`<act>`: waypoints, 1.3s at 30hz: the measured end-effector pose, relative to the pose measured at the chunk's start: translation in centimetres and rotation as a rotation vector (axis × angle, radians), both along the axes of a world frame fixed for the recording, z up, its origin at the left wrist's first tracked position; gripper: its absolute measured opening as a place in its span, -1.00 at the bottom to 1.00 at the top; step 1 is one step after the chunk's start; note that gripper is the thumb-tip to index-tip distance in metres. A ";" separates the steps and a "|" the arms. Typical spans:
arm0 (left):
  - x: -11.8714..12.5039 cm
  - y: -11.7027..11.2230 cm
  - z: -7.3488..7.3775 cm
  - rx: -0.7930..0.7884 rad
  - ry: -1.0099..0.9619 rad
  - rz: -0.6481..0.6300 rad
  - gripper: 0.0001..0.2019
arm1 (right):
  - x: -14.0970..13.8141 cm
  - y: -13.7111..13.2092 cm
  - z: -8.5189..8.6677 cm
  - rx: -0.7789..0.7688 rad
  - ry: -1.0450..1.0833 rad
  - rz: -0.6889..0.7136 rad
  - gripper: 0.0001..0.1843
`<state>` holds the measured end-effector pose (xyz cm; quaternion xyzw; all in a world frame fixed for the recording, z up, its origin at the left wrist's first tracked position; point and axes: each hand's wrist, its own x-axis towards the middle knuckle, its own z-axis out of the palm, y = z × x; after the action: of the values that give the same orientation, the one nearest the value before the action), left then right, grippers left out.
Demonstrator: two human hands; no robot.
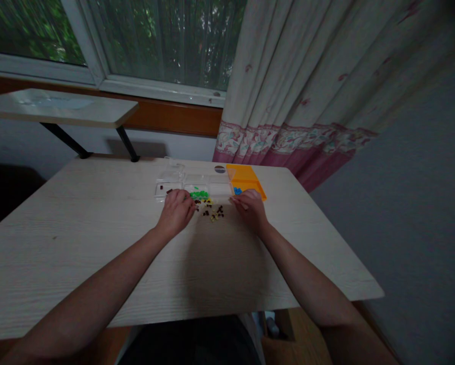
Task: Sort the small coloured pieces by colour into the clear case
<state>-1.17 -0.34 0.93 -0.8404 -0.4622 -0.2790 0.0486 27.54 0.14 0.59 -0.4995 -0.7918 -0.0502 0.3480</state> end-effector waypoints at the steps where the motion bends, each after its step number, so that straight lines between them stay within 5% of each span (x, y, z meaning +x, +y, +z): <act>1: 0.0 0.1 0.2 -0.003 -0.028 0.015 -0.78 | -0.5 -0.2 0.0 -0.008 -0.015 0.024 -0.73; 8: 0.0 3.2 1.2 -0.036 -0.121 0.094 -0.76 | -3.0 -0.7 -0.8 -0.041 -0.086 0.214 -0.77; 14: -0.8 6.0 2.7 -0.037 0.002 -0.020 -0.74 | -2.7 -0.3 -0.9 -0.056 -0.112 0.150 -0.74; 18: -1.6 4.3 2.9 -0.006 -0.049 -0.072 -0.70 | -2.9 -0.3 -0.7 -0.054 -0.097 0.136 -0.72; 24: -2.0 1.4 0.4 0.008 -0.052 -0.255 -0.69 | -3.0 -0.5 -1.0 -0.077 -0.066 0.085 -0.73; 30: -2.8 2.0 0.1 0.006 -0.036 -0.158 -0.69 | -2.6 -0.8 -1.4 -0.090 -0.018 0.107 -0.58; 35: -3.4 1.7 0.2 -0.047 0.073 -0.266 -0.66 | -2.8 -0.6 -1.7 -0.116 -0.003 0.161 -0.53; 39: -2.9 1.2 0.1 -0.069 0.121 -0.223 -0.65 | -3.3 -1.0 -1.6 -0.131 -0.018 0.213 -0.51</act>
<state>-4.09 0.89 1.07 -0.9031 -0.3713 -0.2153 0.0161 24.28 -0.88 -0.97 -0.4338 -0.8449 0.0342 0.3111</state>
